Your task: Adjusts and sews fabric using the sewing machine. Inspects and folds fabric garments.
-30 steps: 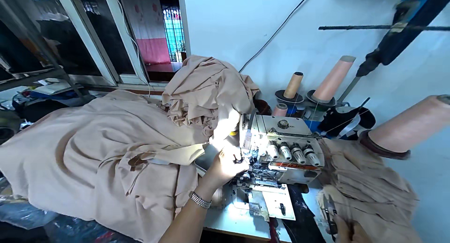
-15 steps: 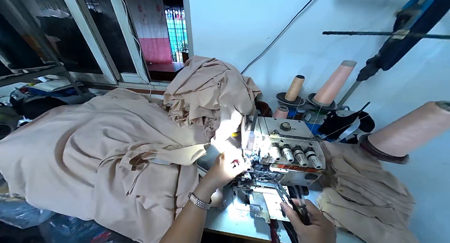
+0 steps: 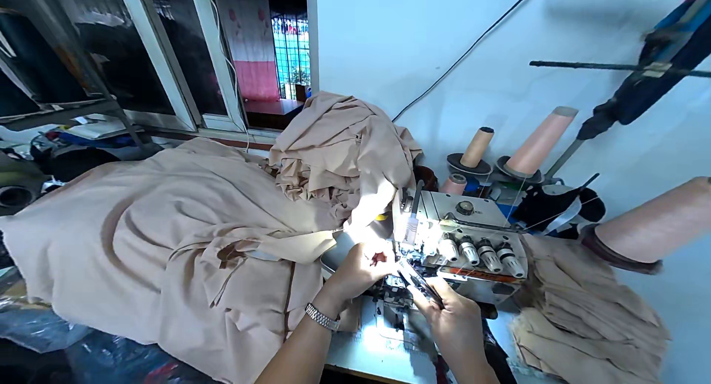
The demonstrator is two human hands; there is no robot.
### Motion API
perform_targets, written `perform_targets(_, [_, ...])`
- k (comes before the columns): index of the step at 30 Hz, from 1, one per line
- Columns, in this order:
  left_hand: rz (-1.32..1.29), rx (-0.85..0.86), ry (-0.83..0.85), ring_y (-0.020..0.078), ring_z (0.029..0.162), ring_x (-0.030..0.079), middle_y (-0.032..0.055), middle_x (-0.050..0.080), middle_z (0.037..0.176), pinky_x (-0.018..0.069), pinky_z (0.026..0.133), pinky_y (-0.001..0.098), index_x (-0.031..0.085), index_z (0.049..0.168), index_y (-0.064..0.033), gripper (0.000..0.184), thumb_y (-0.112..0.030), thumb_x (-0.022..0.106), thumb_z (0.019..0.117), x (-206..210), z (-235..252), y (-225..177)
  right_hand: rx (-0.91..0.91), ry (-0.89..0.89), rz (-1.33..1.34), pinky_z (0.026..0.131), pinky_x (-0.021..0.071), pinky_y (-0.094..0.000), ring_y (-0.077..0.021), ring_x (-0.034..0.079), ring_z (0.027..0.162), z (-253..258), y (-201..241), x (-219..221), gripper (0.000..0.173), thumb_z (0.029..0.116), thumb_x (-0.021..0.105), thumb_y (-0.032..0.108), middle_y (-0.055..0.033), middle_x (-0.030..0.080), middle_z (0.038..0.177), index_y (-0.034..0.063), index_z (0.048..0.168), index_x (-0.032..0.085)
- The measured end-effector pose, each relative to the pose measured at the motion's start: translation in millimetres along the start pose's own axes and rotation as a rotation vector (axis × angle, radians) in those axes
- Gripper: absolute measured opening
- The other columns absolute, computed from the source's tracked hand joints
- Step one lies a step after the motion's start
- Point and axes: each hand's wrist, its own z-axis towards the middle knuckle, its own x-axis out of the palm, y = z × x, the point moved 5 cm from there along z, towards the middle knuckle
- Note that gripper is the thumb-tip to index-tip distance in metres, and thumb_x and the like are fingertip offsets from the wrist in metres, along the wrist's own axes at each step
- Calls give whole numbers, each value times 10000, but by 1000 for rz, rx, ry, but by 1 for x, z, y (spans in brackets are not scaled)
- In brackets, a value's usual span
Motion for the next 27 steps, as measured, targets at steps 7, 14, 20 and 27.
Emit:
perform_targets(7, [-49,22,70,30,674,579,-4,641,758,499,639,186,669,827,-30,90,36,711,872,1,-1,1,4,0,69,511,487,-260,-84,600,538,-6,-5,3,247,886,636,302,-15,656,642,85,835,744])
perform_targets(14, [-138,-1,262,-33,657,597,-83,660,684,498,649,166,690,709,-79,248,-100,628,948,5,-1,2,163,62,150,474,434,-234,-44,504,491,-43,-30,-33,257,874,737,291,-21,620,617,39,927,732])
perform_targets(20, [-193,-22,142,26,632,553,-33,607,750,488,600,186,648,893,-88,40,-54,636,909,3,-2,2,476,98,80,608,505,-372,-156,573,609,-83,-97,-72,316,914,748,255,-115,644,723,-50,986,710])
perform_targets(27, [-147,-60,9,51,526,532,11,595,654,455,502,178,652,959,-70,133,-48,531,1009,1,-9,-3,508,114,-195,756,510,-656,-461,673,817,-97,-133,-69,345,919,734,268,-270,686,867,-74,964,719])
